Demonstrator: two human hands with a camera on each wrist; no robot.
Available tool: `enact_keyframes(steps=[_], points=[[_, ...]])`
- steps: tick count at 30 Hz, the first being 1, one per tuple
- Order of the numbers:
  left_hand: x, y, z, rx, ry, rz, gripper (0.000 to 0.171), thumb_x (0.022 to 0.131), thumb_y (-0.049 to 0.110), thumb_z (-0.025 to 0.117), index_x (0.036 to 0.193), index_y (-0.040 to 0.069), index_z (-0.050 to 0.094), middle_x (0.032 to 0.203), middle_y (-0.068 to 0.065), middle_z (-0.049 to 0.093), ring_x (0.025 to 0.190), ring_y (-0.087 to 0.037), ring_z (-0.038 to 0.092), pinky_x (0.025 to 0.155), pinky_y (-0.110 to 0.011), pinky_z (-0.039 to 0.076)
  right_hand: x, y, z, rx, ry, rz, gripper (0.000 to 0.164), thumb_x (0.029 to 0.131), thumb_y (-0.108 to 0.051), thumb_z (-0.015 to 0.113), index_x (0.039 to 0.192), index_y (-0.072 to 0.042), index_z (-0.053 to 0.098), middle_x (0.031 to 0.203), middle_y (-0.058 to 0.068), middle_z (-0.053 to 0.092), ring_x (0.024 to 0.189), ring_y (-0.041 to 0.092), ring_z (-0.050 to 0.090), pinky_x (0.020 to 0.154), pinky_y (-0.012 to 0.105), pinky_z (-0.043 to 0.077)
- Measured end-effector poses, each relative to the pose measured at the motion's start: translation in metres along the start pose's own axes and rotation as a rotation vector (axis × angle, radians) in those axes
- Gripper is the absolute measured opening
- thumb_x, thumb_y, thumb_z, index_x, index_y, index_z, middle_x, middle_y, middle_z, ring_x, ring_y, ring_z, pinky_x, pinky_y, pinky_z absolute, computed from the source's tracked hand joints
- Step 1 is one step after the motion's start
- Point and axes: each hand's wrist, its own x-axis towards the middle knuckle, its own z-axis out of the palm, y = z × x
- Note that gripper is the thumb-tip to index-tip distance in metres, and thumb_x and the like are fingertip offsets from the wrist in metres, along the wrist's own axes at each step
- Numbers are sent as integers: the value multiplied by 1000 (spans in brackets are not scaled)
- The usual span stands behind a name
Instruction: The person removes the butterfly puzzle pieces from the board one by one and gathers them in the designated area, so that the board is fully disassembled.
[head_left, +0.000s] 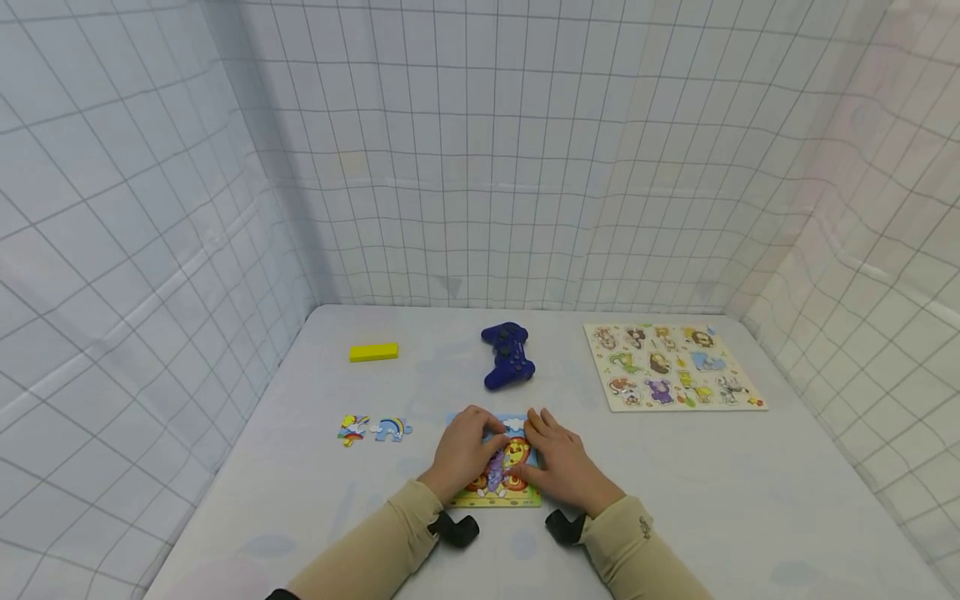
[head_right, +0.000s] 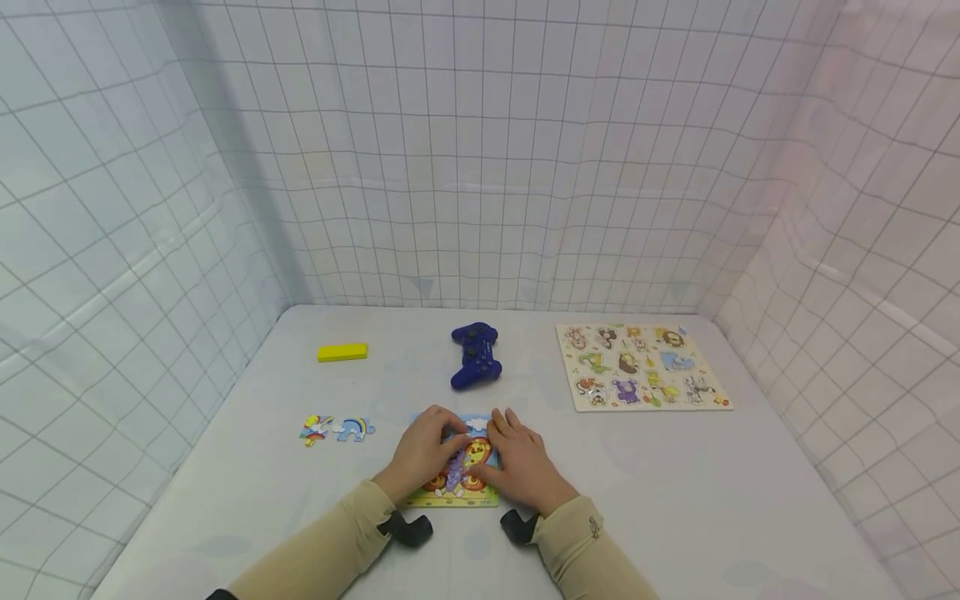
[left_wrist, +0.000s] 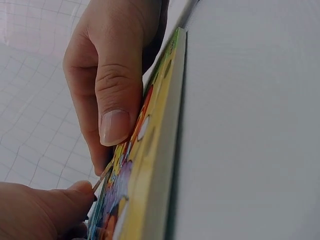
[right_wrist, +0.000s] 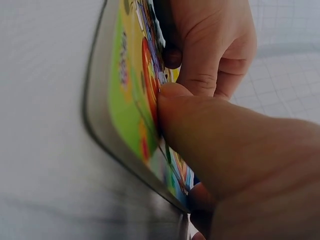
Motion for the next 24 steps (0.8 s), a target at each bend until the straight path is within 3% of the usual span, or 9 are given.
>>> enact_keyframes(steps=[6, 10, 19, 24], points=[[-3, -7, -10, -81, 7, 6, 8, 98, 25, 73, 101, 18, 70, 110, 0, 62, 96, -13, 58, 86, -37, 51, 0, -1, -1, 15, -15, 14, 89, 95, -60, 65, 157, -2, 38, 168, 16, 25, 158, 38, 16, 117, 64, 26], [-7, -16, -24, -104, 75, -2, 7, 96, 25, 74, 100, 19, 73, 113, -1, 64, 108, -20, 59, 96, -44, 50, -1, -1, 0, 25, -24, 19, 89, 95, -59, 66, 157, -3, 37, 169, 15, 24, 158, 36, 14, 118, 63, 25], [-24, -69, -71, -30, 220, -102, 15, 95, 24, 77, 102, 11, 76, 124, -8, 66, 120, -32, 56, 106, -51, 43, -1, 0, 0, 24, -36, 8, 90, 96, -60, 64, 157, -2, 36, 169, 15, 23, 158, 36, 14, 119, 61, 25], [-31, -84, -87, 9, 244, -120, 16, 94, 21, 77, 100, 6, 77, 123, -14, 67, 120, -39, 55, 105, -55, 41, -2, 1, 0, 11, -29, 17, 89, 96, -60, 64, 158, -3, 35, 170, 12, 22, 159, 33, 14, 120, 60, 25]])
